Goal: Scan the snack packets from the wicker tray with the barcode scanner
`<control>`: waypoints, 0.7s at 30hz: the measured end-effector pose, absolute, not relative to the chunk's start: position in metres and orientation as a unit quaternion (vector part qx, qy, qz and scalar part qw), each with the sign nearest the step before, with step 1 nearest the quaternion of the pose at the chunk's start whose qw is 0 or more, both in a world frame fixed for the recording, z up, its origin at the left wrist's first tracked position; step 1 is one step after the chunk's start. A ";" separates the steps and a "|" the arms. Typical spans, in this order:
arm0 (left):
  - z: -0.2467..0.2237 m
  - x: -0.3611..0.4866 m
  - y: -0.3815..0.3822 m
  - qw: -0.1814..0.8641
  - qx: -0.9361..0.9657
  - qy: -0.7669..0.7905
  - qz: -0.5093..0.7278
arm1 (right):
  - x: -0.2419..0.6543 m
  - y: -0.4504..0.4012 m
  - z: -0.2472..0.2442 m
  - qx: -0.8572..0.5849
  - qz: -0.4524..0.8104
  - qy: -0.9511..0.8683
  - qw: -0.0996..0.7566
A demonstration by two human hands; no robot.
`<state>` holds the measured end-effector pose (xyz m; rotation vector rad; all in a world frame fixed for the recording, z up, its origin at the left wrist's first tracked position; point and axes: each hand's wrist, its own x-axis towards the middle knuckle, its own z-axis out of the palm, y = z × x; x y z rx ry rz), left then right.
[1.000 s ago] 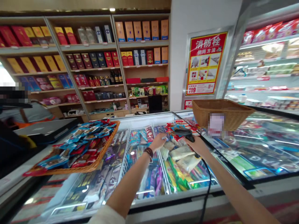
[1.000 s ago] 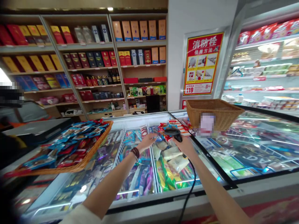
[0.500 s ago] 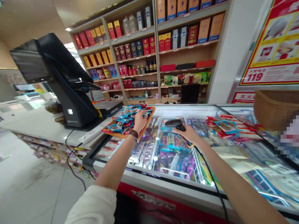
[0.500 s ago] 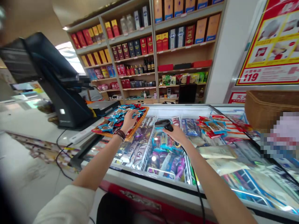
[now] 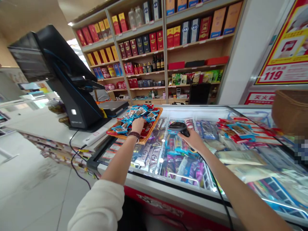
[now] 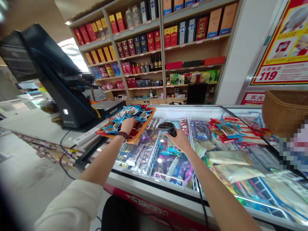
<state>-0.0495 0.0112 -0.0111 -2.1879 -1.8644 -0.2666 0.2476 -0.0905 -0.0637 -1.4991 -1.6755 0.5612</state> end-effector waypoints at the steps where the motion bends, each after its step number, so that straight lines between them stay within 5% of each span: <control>1: -0.009 -0.049 0.007 0.130 -0.748 -0.645 -0.091 | 0.247 -0.091 -0.063 -0.598 0.209 -0.664 0.397; 12: -0.011 -0.040 -0.038 0.070 -0.677 -0.624 -0.385 | 0.239 -0.103 -0.057 -0.594 0.161 -0.674 0.408; 21: -0.057 0.040 -0.032 -0.356 -0.516 -0.428 -0.650 | 0.255 -0.114 -0.049 -0.530 0.292 -0.604 0.519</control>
